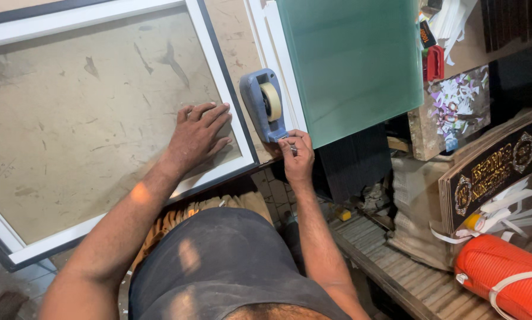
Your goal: The person assembles a picture frame by hand, inserting white plastic strips into the frame's grooves and pressing them into place. They repeatedly adjust and secure the strips along each side of the frame, ensuring a tight fit.
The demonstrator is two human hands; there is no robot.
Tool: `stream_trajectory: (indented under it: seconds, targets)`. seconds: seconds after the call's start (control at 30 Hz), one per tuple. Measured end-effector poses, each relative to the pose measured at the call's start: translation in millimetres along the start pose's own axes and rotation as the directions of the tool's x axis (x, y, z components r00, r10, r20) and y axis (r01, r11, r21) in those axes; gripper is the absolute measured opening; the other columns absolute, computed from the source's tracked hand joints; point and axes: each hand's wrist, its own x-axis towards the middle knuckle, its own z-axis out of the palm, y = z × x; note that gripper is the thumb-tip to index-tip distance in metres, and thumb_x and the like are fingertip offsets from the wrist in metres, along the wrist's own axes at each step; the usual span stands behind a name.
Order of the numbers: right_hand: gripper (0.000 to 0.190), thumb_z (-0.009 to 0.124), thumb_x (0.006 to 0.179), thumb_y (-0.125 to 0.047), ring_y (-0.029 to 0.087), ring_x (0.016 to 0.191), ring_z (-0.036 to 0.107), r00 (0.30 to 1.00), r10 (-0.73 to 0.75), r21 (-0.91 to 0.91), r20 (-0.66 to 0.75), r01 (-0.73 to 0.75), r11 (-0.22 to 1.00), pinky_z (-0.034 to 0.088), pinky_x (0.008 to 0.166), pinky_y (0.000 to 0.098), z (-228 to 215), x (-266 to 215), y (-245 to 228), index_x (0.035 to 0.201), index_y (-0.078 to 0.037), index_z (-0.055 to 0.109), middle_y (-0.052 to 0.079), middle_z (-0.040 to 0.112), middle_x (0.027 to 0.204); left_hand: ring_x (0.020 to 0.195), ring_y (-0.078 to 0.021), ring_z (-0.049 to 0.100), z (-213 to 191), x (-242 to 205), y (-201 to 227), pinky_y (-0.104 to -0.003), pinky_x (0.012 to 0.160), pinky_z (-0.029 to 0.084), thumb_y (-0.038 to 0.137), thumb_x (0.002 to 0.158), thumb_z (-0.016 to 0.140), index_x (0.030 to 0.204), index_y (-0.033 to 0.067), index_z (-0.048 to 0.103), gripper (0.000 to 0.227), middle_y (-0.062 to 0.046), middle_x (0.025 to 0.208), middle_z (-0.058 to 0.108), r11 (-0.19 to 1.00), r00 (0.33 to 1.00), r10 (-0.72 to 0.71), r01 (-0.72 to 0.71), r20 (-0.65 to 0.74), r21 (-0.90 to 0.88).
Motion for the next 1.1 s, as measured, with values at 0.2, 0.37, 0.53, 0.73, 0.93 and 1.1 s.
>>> stream_trajectory:
  seconds: [0.2, 0.37, 0.53, 0.73, 0.93, 1.1]
  targets:
    - [0.017, 0.075, 0.099, -0.016, 0.028, 0.091, 0.070, 0.922, -0.384, -0.381, -0.052, 0.337, 0.861, 0.057, 0.076, 0.0352, 3.4, 2.5, -5.8, 0.099, 0.000, 0.069, 0.013, 0.069, 0.105, 0.143, -0.0210, 0.036, 8.0, -5.4, -3.8, -0.048, 0.117, 0.024, 0.058, 0.093, 0.065, 0.143, 0.0160, 0.059, 0.066, 0.000, 0.157, 0.046, 1.000, 1.000, 0.007, -0.007, -0.008, -0.019]
    - [0.011, 0.074, 0.097, -0.013, 0.025, 0.086, 0.071, 0.953, -0.284, -0.492, 0.107, 0.299, 0.818, 0.058, 0.072, 0.0333, -8.7, 3.6, -31.7, 0.097, -0.002, 0.072, 0.012, 0.071, 0.099, 0.144, -0.0237, 0.034, 7.1, -4.7, -5.4, -0.048, 0.118, 0.021, 0.072, 0.086, 0.064, 0.147, 0.0128, 0.055, 0.085, -0.003, 0.159, 0.043, 0.999, 0.999, 0.031, -0.031, 0.005, -0.030]
    - [0.015, 0.069, 0.098, -0.015, 0.013, 0.076, 0.068, 0.965, 0.211, -0.023, 0.153, -0.210, 0.977, 0.056, 0.056, 0.0262, -4.1, -30.0, -53.6, 0.101, -0.001, 0.074, 0.006, 0.072, 0.098, 0.144, -0.0253, 0.031, 0.1, -6.0, -2.3, -0.048, 0.118, 0.018, 0.080, 0.072, 0.066, 0.148, 0.0116, 0.050, 0.104, -0.005, 0.158, 0.039, 0.999, 0.996, -0.004, 0.008, 0.094, -0.045]
    - [0.019, 0.069, 0.099, -0.012, 0.009, 0.068, 0.067, 0.880, 0.396, 0.193, 0.263, -0.451, 0.872, 0.059, 0.056, 0.0251, 29.4, -56.4, -34.0, 0.111, 0.002, 0.073, 0.006, 0.070, 0.085, 0.146, -0.0239, 0.027, 0.4, -6.1, 1.4, -0.046, 0.119, 0.013, 0.091, 0.067, 0.063, 0.149, 0.0109, 0.049, 0.116, -0.005, 0.159, 0.038, 0.999, 0.993, -0.009, 0.004, 0.122, 0.034]
    - [0.033, 0.070, 0.098, -0.009, 0.009, 0.065, 0.068, 0.906, 0.352, 0.175, 0.234, -0.395, 0.902, 0.056, 0.057, 0.0231, 44.9, -57.5, -14.7, 0.121, -0.001, 0.048, 0.006, 0.069, 0.081, 0.146, -0.0231, 0.025, 4.0, -5.9, 2.1, -0.046, 0.120, 0.011, 0.093, 0.065, 0.063, 0.149, 0.0119, 0.050, 0.117, -0.004, 0.158, 0.038, 0.997, 0.994, -0.010, 0.002, 0.111, 0.071]
    - [0.031, 0.072, 0.096, -0.011, 0.009, 0.061, 0.068, 0.893, 0.397, 0.015, 0.211, -0.409, 0.912, 0.056, 0.049, 0.0230, 46.9, -49.3, -17.4, 0.109, -0.005, 0.045, 0.006, 0.068, 0.076, 0.147, -0.0243, 0.027, 2.6, -8.1, 3.1, -0.046, 0.121, 0.013, 0.088, 0.065, 0.068, 0.149, 0.0112, 0.050, 0.116, -0.005, 0.159, 0.038, 1.000, 0.997, -0.008, 0.008, 0.076, -0.004]
